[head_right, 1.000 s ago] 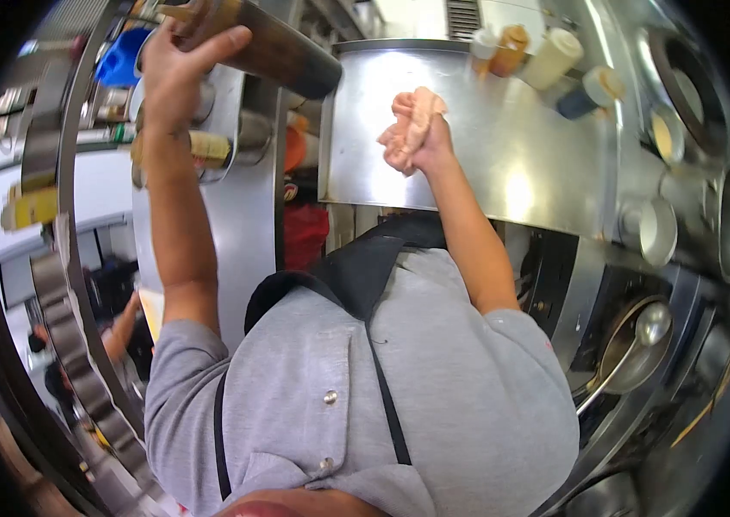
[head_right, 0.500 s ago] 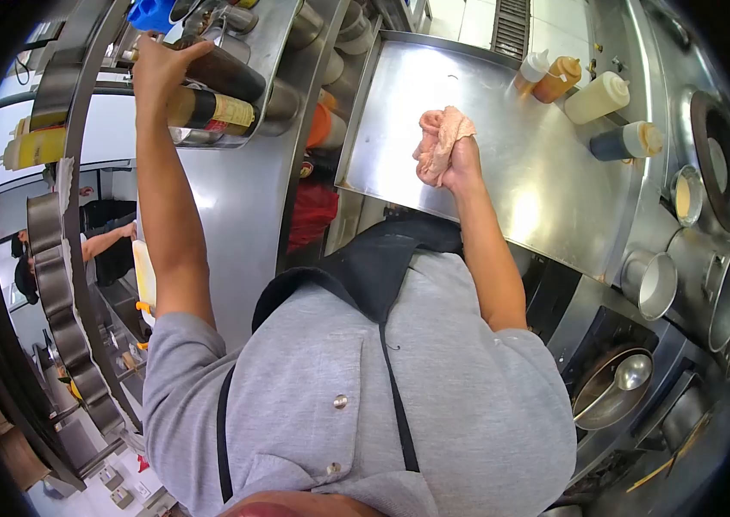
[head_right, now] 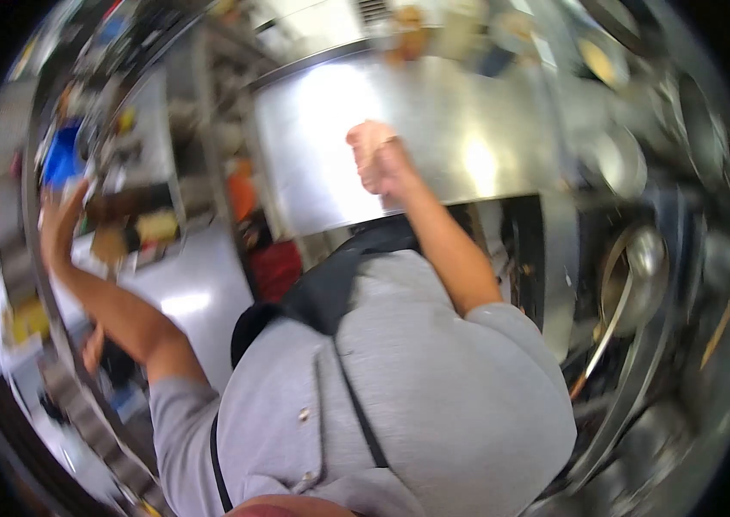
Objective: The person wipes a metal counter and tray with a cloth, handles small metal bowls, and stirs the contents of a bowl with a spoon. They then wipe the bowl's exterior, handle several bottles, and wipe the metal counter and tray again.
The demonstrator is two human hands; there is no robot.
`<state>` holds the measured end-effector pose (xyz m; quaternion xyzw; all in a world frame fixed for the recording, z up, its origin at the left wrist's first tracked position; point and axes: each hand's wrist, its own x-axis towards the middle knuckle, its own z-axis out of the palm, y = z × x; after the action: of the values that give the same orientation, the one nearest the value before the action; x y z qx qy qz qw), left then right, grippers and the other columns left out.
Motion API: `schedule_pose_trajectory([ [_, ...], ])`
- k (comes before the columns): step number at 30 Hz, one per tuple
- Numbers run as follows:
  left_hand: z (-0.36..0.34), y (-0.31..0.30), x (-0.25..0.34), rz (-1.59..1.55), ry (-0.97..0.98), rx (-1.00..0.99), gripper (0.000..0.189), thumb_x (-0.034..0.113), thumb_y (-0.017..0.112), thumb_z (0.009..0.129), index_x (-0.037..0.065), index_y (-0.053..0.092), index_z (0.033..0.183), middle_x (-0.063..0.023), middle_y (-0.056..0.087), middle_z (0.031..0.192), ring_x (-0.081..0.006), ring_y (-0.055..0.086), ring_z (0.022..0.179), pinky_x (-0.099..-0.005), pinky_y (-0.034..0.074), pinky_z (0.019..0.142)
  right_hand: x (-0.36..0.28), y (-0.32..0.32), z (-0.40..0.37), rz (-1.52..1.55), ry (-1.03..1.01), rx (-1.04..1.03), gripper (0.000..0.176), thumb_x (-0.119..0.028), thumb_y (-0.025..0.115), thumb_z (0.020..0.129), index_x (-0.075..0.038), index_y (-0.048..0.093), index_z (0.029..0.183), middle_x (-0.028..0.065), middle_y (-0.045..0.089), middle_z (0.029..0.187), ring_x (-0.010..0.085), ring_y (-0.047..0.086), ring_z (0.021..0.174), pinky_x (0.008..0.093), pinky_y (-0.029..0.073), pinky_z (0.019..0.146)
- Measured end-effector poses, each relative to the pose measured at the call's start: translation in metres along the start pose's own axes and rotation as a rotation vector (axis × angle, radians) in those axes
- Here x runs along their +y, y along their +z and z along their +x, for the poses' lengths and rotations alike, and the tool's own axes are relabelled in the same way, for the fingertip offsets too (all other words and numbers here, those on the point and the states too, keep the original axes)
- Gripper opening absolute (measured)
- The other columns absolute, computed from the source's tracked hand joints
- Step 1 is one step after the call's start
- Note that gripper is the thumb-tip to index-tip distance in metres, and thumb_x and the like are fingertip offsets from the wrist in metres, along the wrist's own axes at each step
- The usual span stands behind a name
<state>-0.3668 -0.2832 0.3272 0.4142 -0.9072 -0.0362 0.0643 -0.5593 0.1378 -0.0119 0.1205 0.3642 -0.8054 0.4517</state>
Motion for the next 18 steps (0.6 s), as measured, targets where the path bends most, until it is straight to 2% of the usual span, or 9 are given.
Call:
schedule_pose_trajectory([
  [1,0.016,0.002,0.006,0.091,0.288,0.137,0.094,0.057,0.080,0.065,0.000,0.050,0.134,-0.0212,0.064,0.116,-0.0299,0.060,0.111,-0.0392,0.045,0.095,-0.006,-0.012,-0.004,0.000,-0.035,-0.029,0.031,-0.037,0.052,0.092,-0.010,0.062,0.082,-0.0009,0.052,0.061,0.0091,0.046,0.045,0.0248,0.035,0.036],
  [2,-0.006,0.006,0.082,0.094,0.059,0.419,0.067,0.044,0.078,0.075,0.000,0.060,0.122,-0.0163,0.068,0.106,-0.0264,0.065,0.101,-0.0353,0.047,0.091,-0.009,-0.019,-0.011,-0.025,-0.099,-0.022,0.028,-0.032,0.052,0.092,-0.007,0.062,0.082,0.0013,0.051,0.059,0.0105,0.046,0.042,0.0247,0.034,0.035],
  [4,-0.004,0.050,0.167,-0.553,0.401,0.250,0.024,0.006,0.063,0.091,-0.003,0.064,0.113,-0.0122,0.068,0.107,-0.0169,0.065,0.097,-0.0287,0.051,0.083,-0.024,-0.028,-0.032,-0.007,-0.119,-0.014,0.026,-0.027,0.052,0.092,-0.005,0.061,0.081,0.0035,0.050,0.056,0.0118,0.045,0.040,0.0254,0.033,0.033],
  [8,-0.060,0.151,0.361,-0.701,1.121,-0.125,0.049,0.013,0.074,0.080,0.014,0.059,0.127,-0.0099,0.060,0.125,-0.0209,0.062,0.106,-0.0336,0.050,0.089,-0.037,-0.058,-0.065,0.026,-0.128,-0.061,0.029,-0.025,0.047,0.094,-0.001,0.059,0.083,0.0071,0.050,0.056,0.0133,0.047,0.041,0.0260,0.034,0.033],
  [9,-0.061,0.194,0.399,-0.765,1.183,-0.308,0.054,0.014,0.075,0.080,0.009,0.055,0.130,-0.0101,0.058,0.126,-0.0223,0.061,0.106,-0.0338,0.050,0.089,-0.035,-0.068,-0.075,0.061,-0.209,-0.026,0.029,-0.025,0.047,0.095,0.000,0.059,0.086,0.0075,0.051,0.058,0.0138,0.050,0.044,0.0261,0.037,0.035],
  [10,-0.072,0.231,0.437,-0.868,1.007,-0.554,0.055,0.015,0.075,0.080,0.005,0.054,0.130,-0.0149,0.056,0.126,-0.0253,0.059,0.111,-0.0349,0.049,0.091,-0.036,-0.078,-0.085,0.095,-0.288,0.008,0.029,-0.025,0.046,0.095,0.000,0.059,0.089,0.0080,0.052,0.060,0.0143,0.052,0.047,0.0261,0.039,0.038],
  [12,-0.086,0.301,0.504,-0.903,1.001,-0.503,0.078,0.020,0.081,0.074,-0.005,0.040,0.136,-0.0240,0.053,0.127,-0.0300,0.056,0.115,-0.0375,0.049,0.094,-0.031,-0.085,-0.109,0.178,-0.349,0.058,0.028,-0.024,0.046,0.095,0.001,0.059,0.093,0.0082,0.055,0.065,0.0142,0.055,0.052,0.0268,0.042,0.041],
  [14,-0.105,0.340,0.548,-0.961,0.900,-0.515,0.088,0.022,0.084,0.070,-0.007,0.036,0.138,-0.0261,0.052,0.128,-0.0318,0.055,0.116,-0.0383,0.048,0.095,-0.027,-0.085,-0.130,0.076,-0.603,0.461,0.031,-0.026,0.046,0.096,0.001,0.060,0.094,0.0073,0.057,0.070,0.0139,0.054,0.053,0.0273,0.042,0.043],
  [18,-0.112,0.381,0.602,-1.108,0.567,-0.091,0.085,0.022,0.088,0.059,-0.003,0.044,0.128,-0.0247,0.054,0.124,-0.0388,0.056,0.111,-0.0419,0.046,0.095,-0.018,-0.087,-0.174,0.350,-0.540,0.473,0.035,-0.031,0.045,0.099,0.000,0.061,0.091,0.0057,0.060,0.073,0.0133,0.056,0.056,0.0257,0.045,0.046],
])
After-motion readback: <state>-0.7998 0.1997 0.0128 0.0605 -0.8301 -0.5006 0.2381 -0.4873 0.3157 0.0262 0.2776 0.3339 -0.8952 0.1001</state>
